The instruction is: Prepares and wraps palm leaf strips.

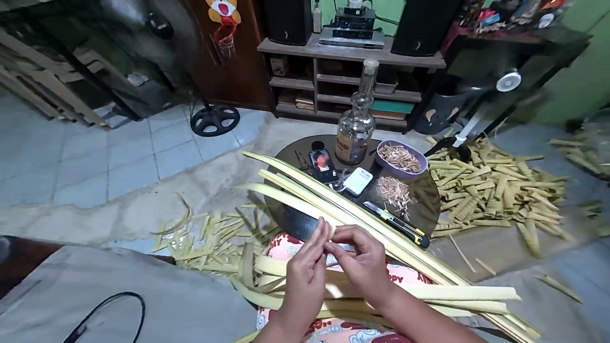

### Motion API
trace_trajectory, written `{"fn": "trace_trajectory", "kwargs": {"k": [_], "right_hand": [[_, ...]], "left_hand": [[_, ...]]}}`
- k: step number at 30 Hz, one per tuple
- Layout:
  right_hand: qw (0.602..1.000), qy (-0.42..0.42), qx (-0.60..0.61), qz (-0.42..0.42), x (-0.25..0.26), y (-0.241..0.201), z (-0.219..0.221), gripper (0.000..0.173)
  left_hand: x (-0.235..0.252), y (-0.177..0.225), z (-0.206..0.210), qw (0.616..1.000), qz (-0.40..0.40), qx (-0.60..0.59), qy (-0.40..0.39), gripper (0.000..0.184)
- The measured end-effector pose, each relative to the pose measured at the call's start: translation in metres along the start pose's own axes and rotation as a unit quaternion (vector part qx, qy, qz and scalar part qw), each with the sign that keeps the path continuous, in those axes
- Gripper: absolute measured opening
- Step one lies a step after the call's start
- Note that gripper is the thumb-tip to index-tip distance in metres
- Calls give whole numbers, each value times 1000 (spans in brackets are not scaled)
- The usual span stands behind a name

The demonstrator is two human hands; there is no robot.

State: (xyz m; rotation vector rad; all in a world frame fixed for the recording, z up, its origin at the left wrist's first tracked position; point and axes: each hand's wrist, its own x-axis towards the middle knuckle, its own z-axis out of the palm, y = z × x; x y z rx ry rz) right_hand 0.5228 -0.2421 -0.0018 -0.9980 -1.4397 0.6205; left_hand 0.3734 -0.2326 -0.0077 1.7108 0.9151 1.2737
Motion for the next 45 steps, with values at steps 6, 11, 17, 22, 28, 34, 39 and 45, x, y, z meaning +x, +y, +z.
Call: {"fn": "trace_trajectory", "kwargs": {"k": [6,11,17,22,28,34,39,45], "right_hand": [[996,-10,-62,-63,10,-11,-11,21],[989,-4,-70,-132,15,-33,-25,16],[855,-88,346,376,14,-28,-25,14],[840,-186,375,346,9,-14,-32,53],[828,-237,346,373,-19,-3,-25,46],[774,-236,389,440,-11,-16,-31,58],[849,-270,260,373,-20,-9,-33,64],[764,-252,352,479,-33,-12,-28,48]], "left_hand": [[13,-11,-12,991,-47,-121,15,43],[15,1,-18,996,12,-82,25,18],[13,2,-15,996,67,-52,36,20],[17,13,-30,998,-29,-38,-50,32],[19,-3,-25,1000,-5,2,-10,29],[17,-1,-36,997,-5,27,-71,25],[13,-3,-35,988,-21,118,-93,22],[12,-5,-26,997,1,31,-65,22]]}}
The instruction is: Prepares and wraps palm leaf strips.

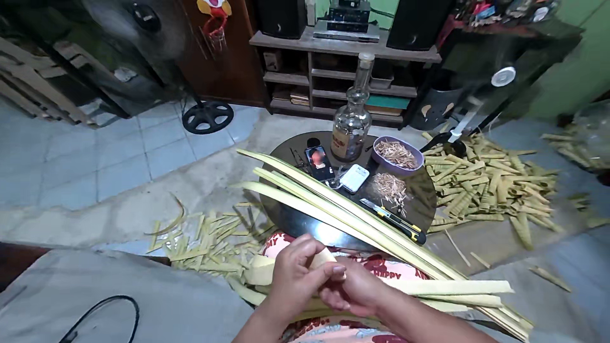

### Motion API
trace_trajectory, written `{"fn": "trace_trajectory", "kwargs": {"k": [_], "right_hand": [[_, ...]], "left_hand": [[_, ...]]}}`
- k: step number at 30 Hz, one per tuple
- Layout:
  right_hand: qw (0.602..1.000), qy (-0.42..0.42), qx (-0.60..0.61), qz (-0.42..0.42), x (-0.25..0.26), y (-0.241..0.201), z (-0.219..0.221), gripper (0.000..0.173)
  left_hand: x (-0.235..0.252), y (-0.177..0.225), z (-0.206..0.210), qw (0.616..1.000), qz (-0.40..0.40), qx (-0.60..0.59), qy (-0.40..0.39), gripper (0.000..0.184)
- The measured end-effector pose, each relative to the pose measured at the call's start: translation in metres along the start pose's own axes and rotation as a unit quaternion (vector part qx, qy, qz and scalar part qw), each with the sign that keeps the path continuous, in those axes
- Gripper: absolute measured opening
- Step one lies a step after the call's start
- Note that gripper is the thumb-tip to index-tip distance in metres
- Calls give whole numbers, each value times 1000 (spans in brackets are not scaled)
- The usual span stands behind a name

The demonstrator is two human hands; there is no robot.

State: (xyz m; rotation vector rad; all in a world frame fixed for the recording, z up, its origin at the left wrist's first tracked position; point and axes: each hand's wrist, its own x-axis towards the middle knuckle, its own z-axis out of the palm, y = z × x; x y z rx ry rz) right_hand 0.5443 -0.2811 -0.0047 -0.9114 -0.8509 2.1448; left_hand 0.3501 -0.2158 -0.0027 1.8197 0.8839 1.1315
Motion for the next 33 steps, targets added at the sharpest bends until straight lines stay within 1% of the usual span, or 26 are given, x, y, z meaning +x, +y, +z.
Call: {"fn": "trace_trajectory", "kwargs": {"k": [2,4,7,8,10,11,12,13,14,16,18,19,20,21,22,23,24,25,26,27,28,29,30,31,32,33], "right_hand": [[988,20,-145,-52,-1,2,-8,51],[980,31,-170,-97,-7,-10,-8,63],[991,-54,119,19,-13,-12,-3,56],[987,-64,144,42,-10,-7,-4,57],[999,3,-33,-30,-5,-5,-11,54],[976,50,-188,-102,-4,-6,-14,51],[927,94,-322,-168,-4,-11,-14,48],[888,125,-389,-212,-5,-14,-13,49],[874,141,-403,-232,-8,-15,-12,49],[907,132,-352,-192,-16,-12,-11,46],[992,85,-86,-31,-20,-13,-11,54],[996,51,58,47,-19,-13,-12,53],[991,32,108,79,-17,-12,-13,52],[997,44,41,55,-16,-13,-13,50],[992,71,-108,-17,-15,-16,-13,45],[951,95,-276,-103,-15,-18,-13,40],[897,115,-398,-157,-14,-18,-12,49],[880,123,-423,-177,-15,-16,-13,48],[918,112,-349,-152,-17,-15,-13,39],[974,83,-190,-88,-19,-13,-14,43],[997,57,-46,-24,-20,-13,-14,52],[998,56,-18,-11,-19,-13,-14,53],[989,78,-115,-59,-18,-13,-15,44],[950,100,-263,-134,-15,-15,-15,37],[895,114,-386,-191,-13,-16,-14,48],[870,117,-428,-217,-13,-17,-12,52]], "left_hand": [[-3,-3,-1,999,-18,35,-17,23],[-3,-1,-10,996,-26,39,-72,23],[-4,0,-11,997,15,-2,-75,19],[-3,-3,-7,998,25,-24,-58,15],[-1,-7,-6,997,11,-53,-54,15],[-1,-7,-7,996,-2,-59,-66,15],[0,-8,-10,995,-8,-56,-81,15],[2,-7,-14,993,-9,-52,-101,15],[2,-6,-17,991,-9,-53,-124,17],[3,-6,-20,987,-12,-55,-150,17],[4,-10,-16,984,-17,-87,-153,16],[4,-12,-14,984,-17,-97,-148,16],[2,-14,-13,984,-18,-108,-140,14],[2,-15,-12,984,-19,-119,-130,14],[2,-17,-13,984,-22,-124,-123,14],[1,-18,-13,985,-28,-120,-118,14],[1,-18,-14,985,-36,-117,-122,15],[1,-18,-16,983,-40,-118,-134,16],[2,-18,-17,980,-42,-122,-149,18],[4,-17,-19,978,-42,-127,-162,19],[5,-16,-20,977,-43,-127,-168,19],[4,-17,-20,977,-44,-128,-165,17],[4,-18,-20,978,-46,-129,-160,16],[4,-19,-22,978,-51,-129,-157,16],[5,-20,-23,977,-57,-128,-159,16],[5,-22,-24,976,-63,-131,-164,18]]}}
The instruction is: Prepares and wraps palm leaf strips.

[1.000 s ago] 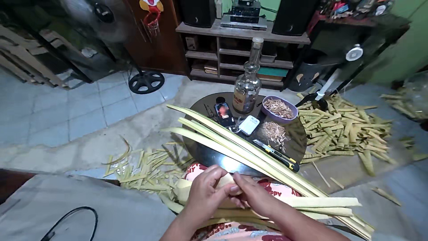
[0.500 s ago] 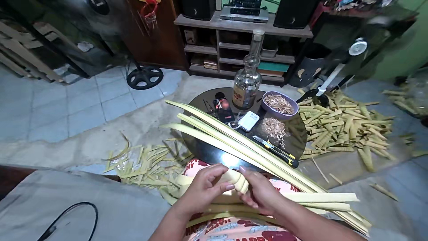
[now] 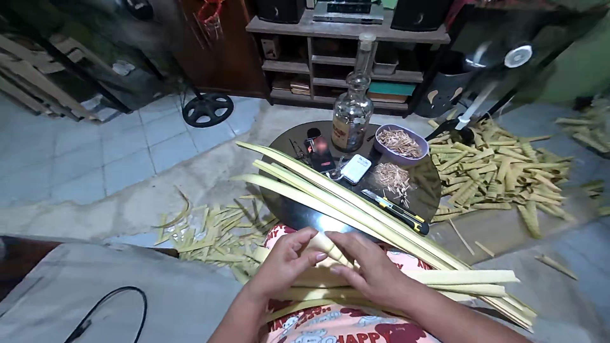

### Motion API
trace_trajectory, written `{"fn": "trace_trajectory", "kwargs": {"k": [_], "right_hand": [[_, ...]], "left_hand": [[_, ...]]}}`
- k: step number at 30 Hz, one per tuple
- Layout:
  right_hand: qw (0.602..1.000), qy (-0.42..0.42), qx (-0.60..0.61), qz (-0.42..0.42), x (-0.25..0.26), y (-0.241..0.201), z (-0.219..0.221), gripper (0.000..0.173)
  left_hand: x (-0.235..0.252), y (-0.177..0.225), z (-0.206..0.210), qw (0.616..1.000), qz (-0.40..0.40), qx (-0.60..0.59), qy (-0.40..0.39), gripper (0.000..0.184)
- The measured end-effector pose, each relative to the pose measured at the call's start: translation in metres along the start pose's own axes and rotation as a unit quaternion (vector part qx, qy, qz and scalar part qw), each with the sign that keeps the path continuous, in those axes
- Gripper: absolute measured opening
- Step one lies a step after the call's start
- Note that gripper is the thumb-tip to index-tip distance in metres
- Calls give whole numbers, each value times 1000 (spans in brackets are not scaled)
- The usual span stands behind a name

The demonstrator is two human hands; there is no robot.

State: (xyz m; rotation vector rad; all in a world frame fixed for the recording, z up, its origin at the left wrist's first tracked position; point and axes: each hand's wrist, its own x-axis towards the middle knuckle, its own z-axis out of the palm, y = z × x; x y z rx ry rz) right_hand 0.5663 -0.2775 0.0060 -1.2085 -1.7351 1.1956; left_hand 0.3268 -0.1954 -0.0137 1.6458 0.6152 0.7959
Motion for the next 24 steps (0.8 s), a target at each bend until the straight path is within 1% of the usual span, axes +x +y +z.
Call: {"fn": "trace_trajectory", "kwargs": {"k": [1,2,3,4,5,6,7,8,9,10,11,12,13,14,15,16,17,18,19,20,21,22,23,24], "right_hand": [[997,-8,66,28,-2,-1,-1,46],[972,-19,215,97,-4,0,-1,41],[932,-28,325,157,-5,0,-1,41],[932,-28,324,161,-6,1,-3,41],[969,-16,221,109,-6,1,-4,40],[997,1,65,34,-5,1,-4,45],[999,15,-46,-19,-5,1,-2,50],[999,12,-46,-17,-8,1,-2,48],[997,-3,68,44,-11,1,-5,43],[965,-13,229,126,-12,3,-7,42],[934,-8,311,179,-13,4,-8,42],[948,1,269,170,-14,4,-9,40],[983,15,144,117,-14,3,-10,40],[998,24,6,54,-15,2,-10,47],[998,29,-59,18,-16,3,-9,50],[999,24,-18,39,-18,4,-11,45],[989,15,114,98,-19,8,-12,40],[959,7,235,156,-19,11,-13,39],[951,15,256,170,-18,11,-14,38],[976,31,165,135,-17,10,-14,37],[996,44,22,73,-16,9,-13,45],[995,55,-77,23,-17,9,-12,51],[995,56,-80,22,-19,10,-12,48],[996,47,20,75,-20,11,-15,40]], "left_hand": [[1,-1,-2,1000,-7,-4,-10,20],[2,-1,-4,1000,-13,-6,-19,21],[2,-1,-6,1000,-17,-4,-24,20],[3,-2,-6,1000,-17,-4,-26,19],[4,-3,-6,999,-16,-5,-27,18],[4,-3,-8,999,-14,-7,-28,18],[4,-3,-9,999,-14,-10,-30,18],[4,-3,-10,999,-16,-18,-36,18],[4,-2,-11,999,-20,-21,-42,18],[6,-1,-11,999,-21,-18,-44,18],[6,-1,-10,999,-23,-12,-44,17],[7,-1,-9,999,-26,-6,-42,16],[9,-2,-9,999,-29,-4,-39,16],[10,-3,-10,999,-34,-10,-35,16],[11,-4,-11,998,-37,-23,-35,18],[12,-5,-12,998,-41,-36,-38,19],[13,-5,-13,997,-43,-43,-40,20],[14,-6,-13,997,-43,-43,-40,20],[15,-6,-13,998,-44,-40,-38,19],[17,-6,-12,998,-44,-33,-34,18],[19,-5,-13,998,-45,-32,-32,18],[20,-5,-14,998,-48,-37,-31,18],[21,-4,-14,997,-50,-44,-33,19],[22,-4,-15,997,-51,-48,-38,21]]}}
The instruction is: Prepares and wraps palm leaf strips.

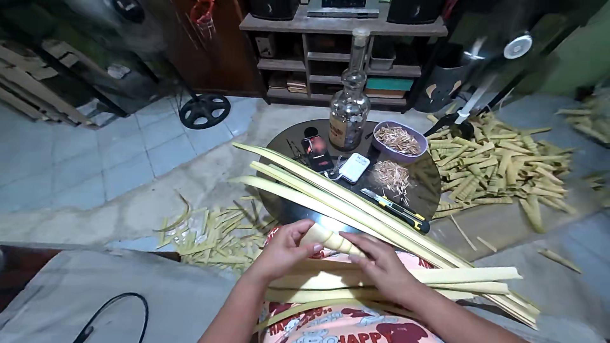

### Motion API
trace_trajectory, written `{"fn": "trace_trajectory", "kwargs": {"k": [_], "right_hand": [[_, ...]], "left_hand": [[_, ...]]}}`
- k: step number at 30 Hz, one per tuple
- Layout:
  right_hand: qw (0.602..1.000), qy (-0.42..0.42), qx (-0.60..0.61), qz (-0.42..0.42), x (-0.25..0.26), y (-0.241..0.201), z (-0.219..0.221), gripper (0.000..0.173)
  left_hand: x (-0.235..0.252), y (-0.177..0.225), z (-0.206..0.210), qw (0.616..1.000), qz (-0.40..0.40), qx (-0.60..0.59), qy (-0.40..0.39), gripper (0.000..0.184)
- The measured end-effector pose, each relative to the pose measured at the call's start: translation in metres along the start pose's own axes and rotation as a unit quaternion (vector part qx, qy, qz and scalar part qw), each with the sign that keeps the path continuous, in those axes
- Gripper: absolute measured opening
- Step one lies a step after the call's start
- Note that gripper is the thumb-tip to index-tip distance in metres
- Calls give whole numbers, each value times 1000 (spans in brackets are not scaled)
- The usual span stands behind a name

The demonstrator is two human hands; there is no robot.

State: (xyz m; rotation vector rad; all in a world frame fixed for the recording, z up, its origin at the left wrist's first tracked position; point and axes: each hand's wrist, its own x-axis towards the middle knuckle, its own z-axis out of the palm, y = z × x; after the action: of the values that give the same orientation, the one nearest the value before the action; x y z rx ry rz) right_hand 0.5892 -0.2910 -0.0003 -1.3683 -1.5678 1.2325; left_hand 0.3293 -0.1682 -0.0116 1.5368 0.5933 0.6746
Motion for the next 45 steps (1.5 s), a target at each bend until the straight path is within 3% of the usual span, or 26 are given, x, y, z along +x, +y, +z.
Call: {"fn": "trace_trajectory", "kwargs": {"k": [2,4,6,8,10,12,14,17,18,21,22,23,25,26,27,29,30,32,33,35,37,39,40,41,43,45], "right_hand": [[965,-19,231,127,2,4,-2,36],[998,12,40,46,2,0,-2,39],[983,46,-164,-69,1,1,0,52],[999,19,21,16,-1,3,-3,37],[969,-9,218,120,1,4,-6,35],[999,31,-2,20,1,1,-5,42],[985,60,-148,-69,-2,5,-3,48],[976,14,192,102,-1,8,-6,37],[978,16,180,101,-1,8,-6,36],[981,67,-165,-70,-4,7,-4,51],[983,65,-158,-68,-6,9,-4,47],[998,48,-51,-6,-8,9,-6,38],[970,20,212,121,-4,14,-8,35],[977,21,182,107,-4,14,-9,33],[997,34,58,44,-4,12,-9,37],[984,66,-155,-67,-7,12,-8,49],[988,63,-128,-57,-8,13,-8,43],[987,30,135,77,-6,15,-9,36],[976,25,187,110,-5,16,-9,35],[998,53,-27,9,-8,16,-9,40],[969,84,-209,-102,-11,22,-9,49],[999,44,-6,8,-11,20,-10,38],[986,26,142,85,-9,19,-11,38],[977,21,184,110,-8,18,-11,37],[998,50,-44,4,-9,16,-12,45],[964,92,-225,-108,-11,21,-10,52]], "left_hand": [[2,0,-1,1000,-1,-3,-2,21],[6,-1,-3,1000,-1,-2,3,21],[8,1,-8,1000,-5,-8,0,22],[10,1,-12,1000,-14,-14,-16,25],[11,0,-14,1000,-18,-15,-21,24],[13,2,-15,1000,-21,-13,-14,23],[13,2,-17,999,-24,-21,-12,24],[12,0,-20,999,-23,-33,-13,25],[12,-1,-19,999,-23,-37,-11,24],[12,1,-23,999,-23,-37,-5,24],[11,1,-25,999,-27,-33,-8,25],[11,1,-27,999,-30,-29,-11,27],[10,1,-29,999,-30,-28,-11,26],[9,1,-28,999,-29,-33,-8,25],[9,3,-29,999,-29,-39,-5,25],[8,4,-32,999,-28,-44,-3,26],[8,4,-34,999,-28,-43,-4,27],[9,6,-36,999,-29,-34,-4,27],[8,8,-35,999,-31,-30,-2,26],[9,9,-36,999,-34,-28,5,26],[9,7,-39,999,-39,-27,8,27],[11,6,-42,999,-44,-31,7,28],[11,6,-42,998,-49,-30,7,27],[12,5,-42,998,-54,-29,9,26],[14,5,-44,998,-59,-21,16,25],[13,2,-46,998,-60,-21,21,26]]}}
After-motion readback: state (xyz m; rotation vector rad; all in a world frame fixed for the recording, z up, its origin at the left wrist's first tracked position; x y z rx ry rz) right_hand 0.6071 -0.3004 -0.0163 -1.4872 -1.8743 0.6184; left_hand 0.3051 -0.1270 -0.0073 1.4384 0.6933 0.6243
